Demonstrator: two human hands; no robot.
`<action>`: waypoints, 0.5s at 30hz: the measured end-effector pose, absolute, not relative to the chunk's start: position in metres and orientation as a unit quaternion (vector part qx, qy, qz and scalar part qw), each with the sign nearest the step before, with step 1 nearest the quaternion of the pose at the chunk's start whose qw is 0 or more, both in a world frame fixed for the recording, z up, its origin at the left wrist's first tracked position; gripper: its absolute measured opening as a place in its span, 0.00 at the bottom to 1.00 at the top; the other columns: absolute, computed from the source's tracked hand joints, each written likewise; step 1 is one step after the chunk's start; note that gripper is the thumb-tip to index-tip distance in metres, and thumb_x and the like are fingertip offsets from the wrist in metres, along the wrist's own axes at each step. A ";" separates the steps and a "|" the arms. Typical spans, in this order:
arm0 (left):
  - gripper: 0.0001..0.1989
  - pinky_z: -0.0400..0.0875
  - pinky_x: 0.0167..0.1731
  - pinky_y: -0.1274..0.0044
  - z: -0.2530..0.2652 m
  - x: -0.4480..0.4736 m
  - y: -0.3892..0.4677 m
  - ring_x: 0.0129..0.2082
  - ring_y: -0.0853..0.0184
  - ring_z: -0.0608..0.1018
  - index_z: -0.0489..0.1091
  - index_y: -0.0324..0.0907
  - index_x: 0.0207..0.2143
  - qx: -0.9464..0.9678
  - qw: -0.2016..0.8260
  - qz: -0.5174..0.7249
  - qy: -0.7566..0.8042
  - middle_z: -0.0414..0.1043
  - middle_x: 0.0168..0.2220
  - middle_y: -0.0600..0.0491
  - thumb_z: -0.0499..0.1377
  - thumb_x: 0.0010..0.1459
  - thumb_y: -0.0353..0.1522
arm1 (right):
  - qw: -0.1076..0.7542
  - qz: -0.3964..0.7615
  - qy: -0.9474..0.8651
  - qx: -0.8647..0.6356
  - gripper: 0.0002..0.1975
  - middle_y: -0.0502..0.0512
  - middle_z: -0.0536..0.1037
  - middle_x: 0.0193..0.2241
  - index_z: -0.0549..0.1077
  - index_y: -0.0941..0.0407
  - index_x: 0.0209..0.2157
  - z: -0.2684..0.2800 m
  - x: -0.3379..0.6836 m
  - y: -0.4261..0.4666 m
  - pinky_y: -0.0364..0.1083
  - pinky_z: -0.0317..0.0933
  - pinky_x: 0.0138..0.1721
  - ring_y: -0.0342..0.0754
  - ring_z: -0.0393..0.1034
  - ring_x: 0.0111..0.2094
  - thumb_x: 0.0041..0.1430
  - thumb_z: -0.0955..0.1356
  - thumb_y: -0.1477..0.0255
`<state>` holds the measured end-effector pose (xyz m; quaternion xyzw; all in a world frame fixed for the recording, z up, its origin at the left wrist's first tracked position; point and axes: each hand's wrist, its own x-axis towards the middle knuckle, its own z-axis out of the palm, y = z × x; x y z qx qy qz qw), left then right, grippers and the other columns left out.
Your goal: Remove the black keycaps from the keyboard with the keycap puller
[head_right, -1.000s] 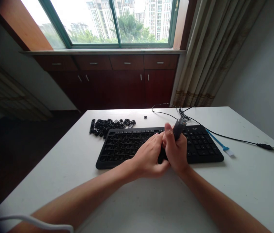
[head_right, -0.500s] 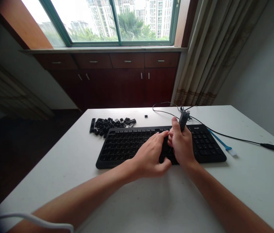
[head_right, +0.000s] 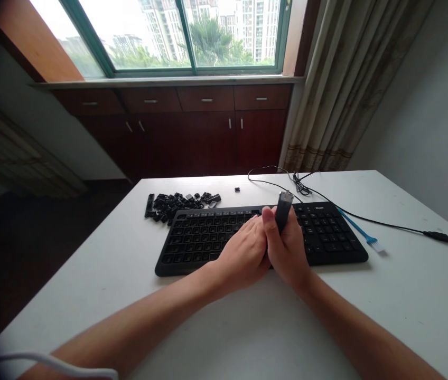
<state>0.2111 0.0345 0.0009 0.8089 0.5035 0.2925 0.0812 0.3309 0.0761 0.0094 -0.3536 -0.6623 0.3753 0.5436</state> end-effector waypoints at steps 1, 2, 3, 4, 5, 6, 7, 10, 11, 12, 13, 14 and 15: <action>0.31 0.53 0.71 0.62 -0.001 0.212 0.035 0.68 0.56 0.63 0.48 0.32 0.68 0.813 0.072 0.282 0.505 0.61 0.66 0.38 0.49 0.66 0.32 | 0.534 0.343 -0.688 -0.353 0.13 0.49 0.71 0.23 0.65 0.52 0.34 0.008 0.333 0.077 0.46 0.62 0.28 0.46 0.66 0.24 0.68 0.66 0.58; 0.33 0.51 0.71 0.61 -0.003 0.212 0.035 0.70 0.55 0.61 0.45 0.31 0.69 0.815 0.064 0.270 0.509 0.59 0.68 0.37 0.49 0.66 0.32 | 0.524 0.313 -0.707 -0.357 0.12 0.50 0.72 0.24 0.65 0.52 0.36 0.008 0.334 0.079 0.46 0.62 0.27 0.48 0.67 0.24 0.67 0.66 0.59; 0.34 0.50 0.71 0.61 -0.004 0.213 0.035 0.71 0.54 0.59 0.43 0.31 0.70 0.816 0.056 0.258 0.514 0.57 0.69 0.36 0.49 0.66 0.32 | 0.516 0.285 -0.722 -0.362 0.11 0.51 0.74 0.24 0.65 0.52 0.36 0.007 0.334 0.081 0.46 0.61 0.26 0.48 0.69 0.24 0.67 0.67 0.60; 0.35 0.49 0.72 0.60 -0.005 0.214 0.035 0.71 0.53 0.57 0.42 0.30 0.71 0.816 0.050 0.248 0.520 0.56 0.69 0.35 0.49 0.66 0.32 | 0.509 0.263 -0.732 -0.368 0.11 0.51 0.74 0.24 0.64 0.52 0.36 0.007 0.334 0.082 0.46 0.61 0.24 0.49 0.70 0.23 0.67 0.67 0.61; 0.36 0.48 0.72 0.59 -0.006 0.214 0.035 0.72 0.52 0.56 0.41 0.30 0.71 0.814 0.045 0.241 0.526 0.54 0.70 0.35 0.49 0.66 0.32 | 0.505 0.245 -0.738 -0.374 0.11 0.50 0.75 0.23 0.64 0.52 0.36 0.007 0.333 0.084 0.46 0.60 0.24 0.49 0.70 0.22 0.67 0.67 0.61; 0.36 0.48 0.72 0.58 -0.006 0.215 0.035 0.73 0.52 0.54 0.40 0.29 0.72 0.813 0.041 0.236 0.530 0.53 0.71 0.35 0.49 0.66 0.32 | 0.503 0.231 -0.743 -0.377 0.11 0.50 0.75 0.23 0.63 0.52 0.36 0.008 0.332 0.085 0.45 0.60 0.23 0.49 0.70 0.22 0.66 0.67 0.62; 0.36 0.48 0.72 0.58 -0.006 0.215 0.035 0.73 0.52 0.53 0.39 0.30 0.72 0.813 0.039 0.233 0.532 0.51 0.71 0.35 0.49 0.66 0.32 | 0.501 0.220 -0.747 -0.377 0.11 0.50 0.75 0.23 0.63 0.52 0.36 0.008 0.331 0.086 0.45 0.60 0.23 0.49 0.70 0.22 0.66 0.67 0.62; 0.35 0.47 0.72 0.59 -0.005 0.216 0.035 0.73 0.52 0.52 0.40 0.30 0.72 0.817 0.035 0.234 0.526 0.50 0.72 0.36 0.48 0.67 0.32 | 0.504 0.201 -0.752 -0.375 0.11 0.49 0.75 0.21 0.62 0.51 0.36 0.008 0.329 0.087 0.45 0.60 0.23 0.49 0.71 0.21 0.66 0.66 0.62; 0.35 0.47 0.72 0.59 -0.005 0.216 0.035 0.73 0.53 0.52 0.40 0.30 0.72 0.818 0.035 0.234 0.524 0.50 0.72 0.36 0.47 0.67 0.32 | 0.507 0.197 -0.750 -0.376 0.11 0.49 0.75 0.21 0.61 0.51 0.35 0.008 0.329 0.087 0.45 0.60 0.23 0.49 0.71 0.21 0.66 0.66 0.62; 0.35 0.47 0.72 0.59 -0.005 0.216 0.035 0.73 0.53 0.52 0.40 0.30 0.72 0.818 0.034 0.234 0.524 0.51 0.72 0.36 0.47 0.67 0.32 | 0.509 0.194 -0.749 -0.377 0.11 0.49 0.75 0.20 0.61 0.51 0.35 0.008 0.329 0.087 0.45 0.59 0.22 0.49 0.70 0.20 0.66 0.66 0.62; 0.35 0.47 0.72 0.59 -0.005 0.216 0.035 0.73 0.53 0.52 0.40 0.30 0.72 0.818 0.034 0.233 0.525 0.51 0.72 0.36 0.47 0.68 0.32 | 0.511 0.192 -0.747 -0.380 0.11 0.49 0.74 0.20 0.61 0.51 0.35 0.008 0.329 0.087 0.45 0.59 0.22 0.49 0.70 0.20 0.66 0.66 0.62; 0.35 0.48 0.72 0.60 -0.005 0.216 0.035 0.73 0.53 0.53 0.40 0.30 0.72 0.818 0.033 0.231 0.525 0.51 0.72 0.36 0.47 0.68 0.32 | 0.512 0.191 -0.745 -0.382 0.11 0.49 0.74 0.20 0.61 0.51 0.35 0.008 0.329 0.087 0.45 0.58 0.21 0.49 0.70 0.20 0.66 0.67 0.62; 0.35 0.48 0.72 0.60 -0.005 0.216 0.035 0.73 0.53 0.53 0.40 0.30 0.72 0.818 0.033 0.228 0.526 0.52 0.71 0.36 0.48 0.68 0.32 | 0.514 0.192 -0.743 -0.383 0.11 0.49 0.74 0.20 0.61 0.51 0.35 0.008 0.329 0.087 0.45 0.59 0.22 0.49 0.70 0.20 0.66 0.67 0.62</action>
